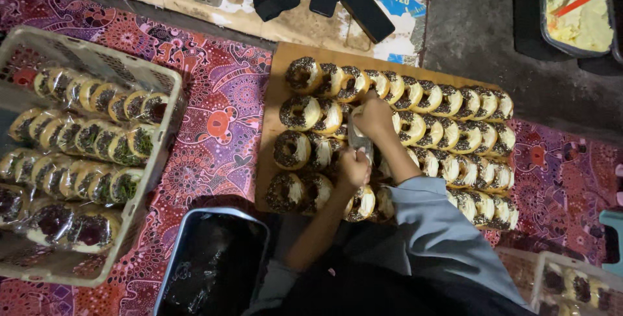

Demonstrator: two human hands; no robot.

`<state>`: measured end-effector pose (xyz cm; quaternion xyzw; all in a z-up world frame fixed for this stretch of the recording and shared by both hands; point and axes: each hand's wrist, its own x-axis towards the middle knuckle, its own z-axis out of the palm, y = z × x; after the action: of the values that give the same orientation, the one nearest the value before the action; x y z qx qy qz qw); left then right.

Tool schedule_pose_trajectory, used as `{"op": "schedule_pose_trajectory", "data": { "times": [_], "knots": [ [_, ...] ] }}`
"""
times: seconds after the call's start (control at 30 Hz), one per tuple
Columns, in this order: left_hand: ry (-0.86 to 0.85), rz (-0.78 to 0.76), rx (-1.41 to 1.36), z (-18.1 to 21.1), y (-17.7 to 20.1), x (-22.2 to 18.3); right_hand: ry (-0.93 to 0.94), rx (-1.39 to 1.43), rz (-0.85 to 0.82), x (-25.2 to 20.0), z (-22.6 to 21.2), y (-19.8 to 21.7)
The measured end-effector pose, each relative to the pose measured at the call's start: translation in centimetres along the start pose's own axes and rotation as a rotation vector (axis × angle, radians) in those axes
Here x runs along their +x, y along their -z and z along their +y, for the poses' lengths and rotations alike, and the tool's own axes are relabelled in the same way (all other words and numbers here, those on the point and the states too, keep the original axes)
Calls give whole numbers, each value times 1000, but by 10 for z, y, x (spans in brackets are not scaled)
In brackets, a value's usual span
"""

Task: The person uses a grater to sprinkle white topping onto rows of pastries arranged on a wooden board. They then pick up individual pastries and place them into small plastic bags.

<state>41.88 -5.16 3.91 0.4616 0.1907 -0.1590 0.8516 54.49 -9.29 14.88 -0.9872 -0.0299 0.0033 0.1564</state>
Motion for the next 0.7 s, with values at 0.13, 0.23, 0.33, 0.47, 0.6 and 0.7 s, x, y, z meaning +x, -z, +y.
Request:
{"op": "schedule_pose_trajectory", "data": {
  "times": [0.13, 0.23, 0.33, 0.47, 0.6, 0.7],
  "knots": [
    [-29, -74, -149, -3, 3, -34, 16, 11, 0, 5, 1, -7],
    [-160, -16, 236, -9, 18, -74, 11, 42, -49, 4, 0, 4],
    [9, -96, 91, -16, 33, -117, -98, 126, -177, 4, 4, 38],
    [171, -192, -139, -15, 41, -117, -349, 425, -246, -13, 8, 97],
    [-441, -126, 401, 0, 15, -59, -321, 391, -221, -32, 5, 145],
    [63, -157, -39, 5, -17, -32, -340, 293, -235, -39, 0, 149]
  ]
}}
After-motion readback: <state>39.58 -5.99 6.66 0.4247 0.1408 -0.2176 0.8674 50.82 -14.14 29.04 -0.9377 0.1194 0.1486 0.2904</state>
